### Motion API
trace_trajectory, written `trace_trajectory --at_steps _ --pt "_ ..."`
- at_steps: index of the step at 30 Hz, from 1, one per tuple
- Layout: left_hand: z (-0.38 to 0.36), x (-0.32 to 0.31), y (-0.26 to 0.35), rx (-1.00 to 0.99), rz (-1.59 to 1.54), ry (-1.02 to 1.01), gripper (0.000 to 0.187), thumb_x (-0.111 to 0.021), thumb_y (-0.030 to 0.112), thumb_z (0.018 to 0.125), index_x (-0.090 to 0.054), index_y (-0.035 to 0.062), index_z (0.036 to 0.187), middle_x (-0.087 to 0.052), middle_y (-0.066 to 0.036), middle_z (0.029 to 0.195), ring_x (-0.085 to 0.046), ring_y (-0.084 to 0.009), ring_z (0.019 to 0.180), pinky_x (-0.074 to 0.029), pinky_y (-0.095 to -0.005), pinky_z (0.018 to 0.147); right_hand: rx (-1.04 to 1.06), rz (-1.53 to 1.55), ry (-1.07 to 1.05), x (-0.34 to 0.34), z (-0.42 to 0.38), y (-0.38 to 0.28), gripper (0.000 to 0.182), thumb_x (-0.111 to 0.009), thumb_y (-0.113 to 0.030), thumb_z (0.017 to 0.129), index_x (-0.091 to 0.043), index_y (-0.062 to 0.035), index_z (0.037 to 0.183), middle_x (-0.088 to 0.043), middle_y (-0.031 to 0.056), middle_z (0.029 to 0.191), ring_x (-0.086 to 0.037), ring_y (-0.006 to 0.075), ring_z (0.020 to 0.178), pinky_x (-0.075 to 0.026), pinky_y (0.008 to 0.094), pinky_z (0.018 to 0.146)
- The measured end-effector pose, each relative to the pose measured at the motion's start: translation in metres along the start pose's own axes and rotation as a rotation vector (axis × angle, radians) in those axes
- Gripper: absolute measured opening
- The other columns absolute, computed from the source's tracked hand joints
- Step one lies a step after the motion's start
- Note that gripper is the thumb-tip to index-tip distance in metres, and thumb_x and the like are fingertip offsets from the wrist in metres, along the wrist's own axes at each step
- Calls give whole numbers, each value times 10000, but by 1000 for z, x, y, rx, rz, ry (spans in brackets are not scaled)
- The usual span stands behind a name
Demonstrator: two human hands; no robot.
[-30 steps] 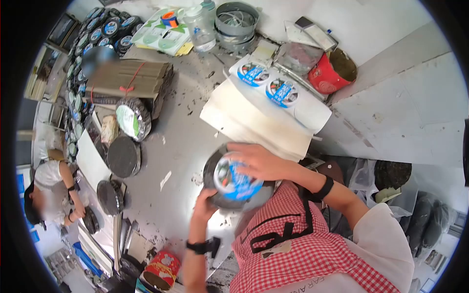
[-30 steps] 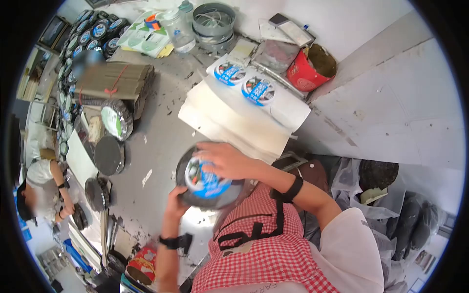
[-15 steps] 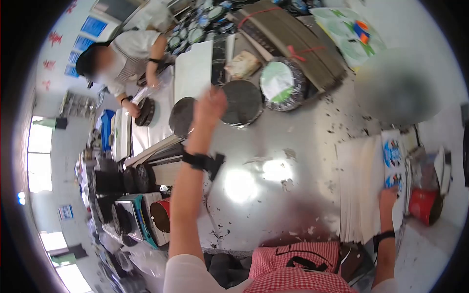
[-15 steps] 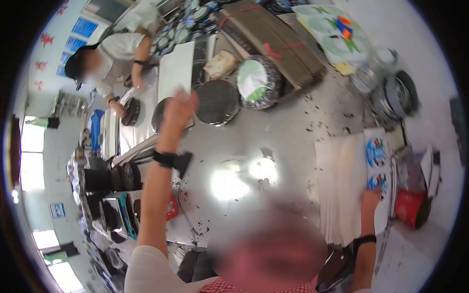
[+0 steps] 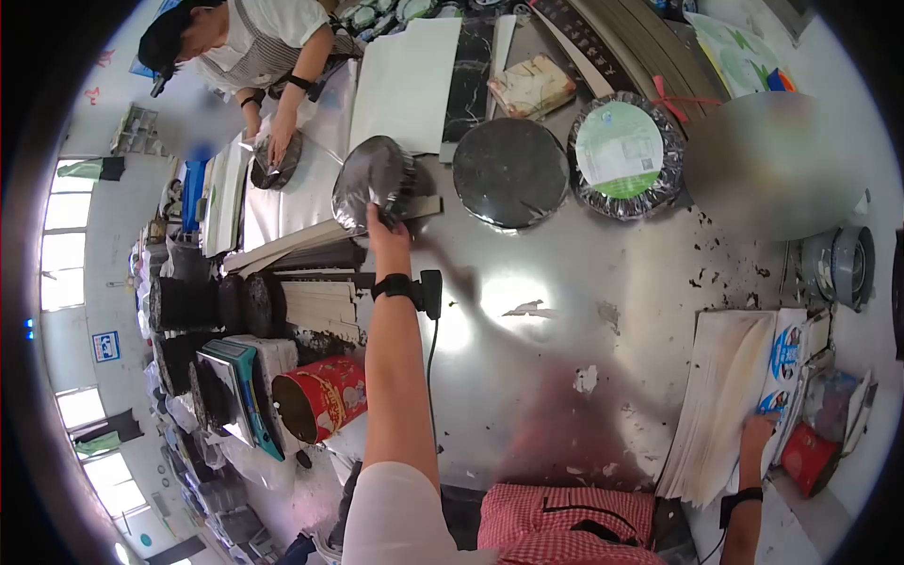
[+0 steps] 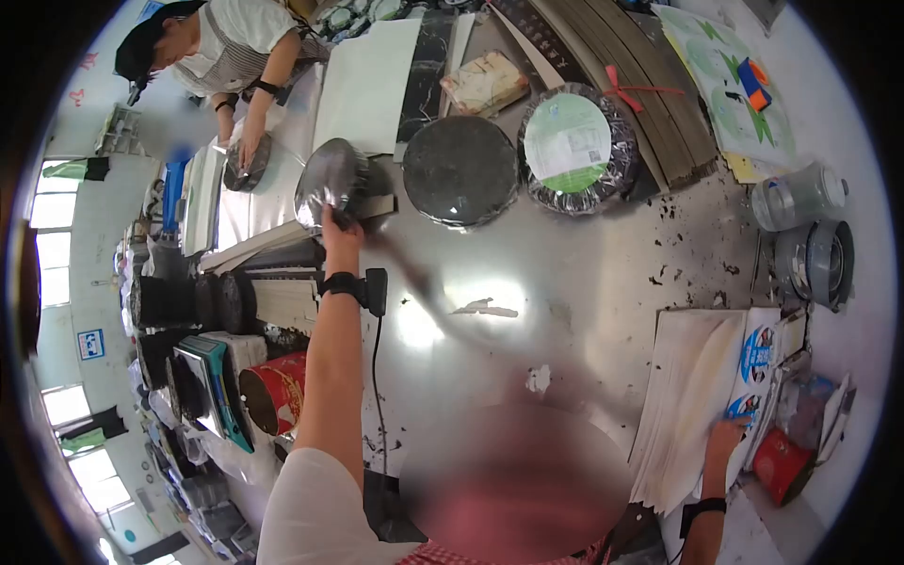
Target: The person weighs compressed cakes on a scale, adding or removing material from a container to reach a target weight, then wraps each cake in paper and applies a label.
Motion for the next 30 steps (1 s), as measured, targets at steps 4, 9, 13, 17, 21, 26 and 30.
trace_trajectory --at_steps 4,9,13,17,21,26,30 --pt "-95 -20 12 -55 -395 -208 293 -676 337 806 -607 162 1030 -616 -10 1042 -550 -182 956 -442 -343 702 24 79 62 -27 -7 -2 246 -574 -157 773 -693 47 845 -600 361 994 -650 310 828 -530 390 689" --pt "-354 -78 -74 246 -421 -1168 658 -530 408 866 -366 65 1404 -438 -122 1392 -411 -320 1279 -318 -505 1069 -122 608 -11 37 -30 35 387 -562 -92 786 -521 -34 1167 -512 289 1234 -636 364 845 -558 424 669" --pt "-544 -83 -257 758 63 -1289 670 -665 320 813 -405 41 1363 -506 -106 1318 -497 -287 1195 -381 -447 1030 -278 715 238 50 -42 42 398 -645 -182 749 -544 -53 1111 -510 322 1224 -573 402 1048 -507 425 868" --pt "-682 -80 -385 1007 286 -1273 504 -680 102 826 -461 31 1274 -570 -76 1213 -556 -219 1108 -453 -391 939 -440 1158 283 20 -49 56 333 -466 -74 884 -549 -5 1199 -613 183 1127 -575 314 1072 -478 374 894" --pt "-627 -32 -434 681 800 -1156 611 -753 54 697 -464 -2 1234 -578 -132 1139 -589 -248 1011 -502 -367 835 -700 1888 324 -42 -73 125 180 -592 -140 824 -644 -58 976 -657 134 918 -632 216 846 -488 348 738" --pt "-525 19 -386 489 819 -1051 527 -670 29 747 -458 -42 1224 -579 -163 1125 -600 -281 1003 -497 -385 867 -795 1808 461 12 -132 269 75 -646 -75 819 -595 -21 829 -577 28 650 -570 107 648 -474 287 573" --pt "-524 29 -346 418 747 -1026 565 -644 5 759 -428 -12 1280 -550 -154 1207 -570 -291 1085 -478 -392 918 -893 2345 656 70 -188 282 79 -539 -96 924 -528 -26 960 -579 85 872 -566 107 815 -523 308 722"
Point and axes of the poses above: each hand's wrist, its own z-axis towards the middle knuckle, its own x-axis out of the back of the hand, y = z × x, the point moved 10 cm from there along z, towards the middle knuckle
